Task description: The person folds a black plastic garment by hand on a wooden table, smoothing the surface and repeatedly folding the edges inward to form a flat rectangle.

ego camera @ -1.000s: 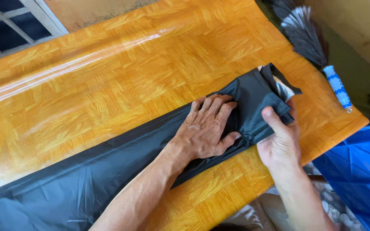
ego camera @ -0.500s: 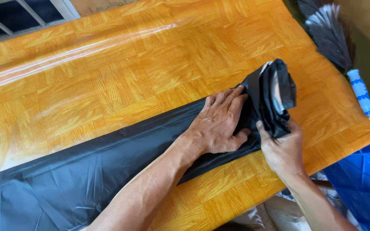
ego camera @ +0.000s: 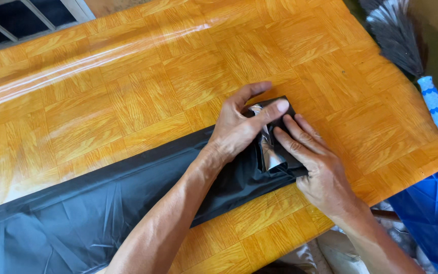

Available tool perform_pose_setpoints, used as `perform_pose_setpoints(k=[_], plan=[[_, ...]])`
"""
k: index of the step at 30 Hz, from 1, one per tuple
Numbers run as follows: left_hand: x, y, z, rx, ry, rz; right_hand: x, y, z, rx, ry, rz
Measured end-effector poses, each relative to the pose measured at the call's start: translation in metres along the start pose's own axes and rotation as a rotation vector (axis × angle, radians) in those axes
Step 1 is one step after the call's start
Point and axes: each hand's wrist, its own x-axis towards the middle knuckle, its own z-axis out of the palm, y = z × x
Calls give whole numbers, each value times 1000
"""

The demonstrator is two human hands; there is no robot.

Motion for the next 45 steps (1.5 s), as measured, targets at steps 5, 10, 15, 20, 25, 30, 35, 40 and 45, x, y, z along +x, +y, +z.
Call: perform_pose_setpoints(k=[5,10,15,20,25,30,35,40,45], plan=[[5,-4,-8,85,-35,39,7,12,-30,213,-367,-20],[5,-1,-8,209,-21,30,39,13,-56,621,-586,354],[4,3,-8,126,-19,55,59,28,-2,368,-374,293],[0,27,-13,-287,9,-160,51,24,10,269,-370,200],[9,20,-14,-502,111,-304,45,28,23,96,-343,87],[15,9,-18,-882,295,-190,44,20,30,-178,-368,0],[17,9,-29,-1063,424,-91,43,15,31,-282,-360,-51],[17,3,-20,-956,562,3,45,8,34,-391,-341,-77],[2,2,1,-148,481,373,48,-1,33,-421,-292,-71]])
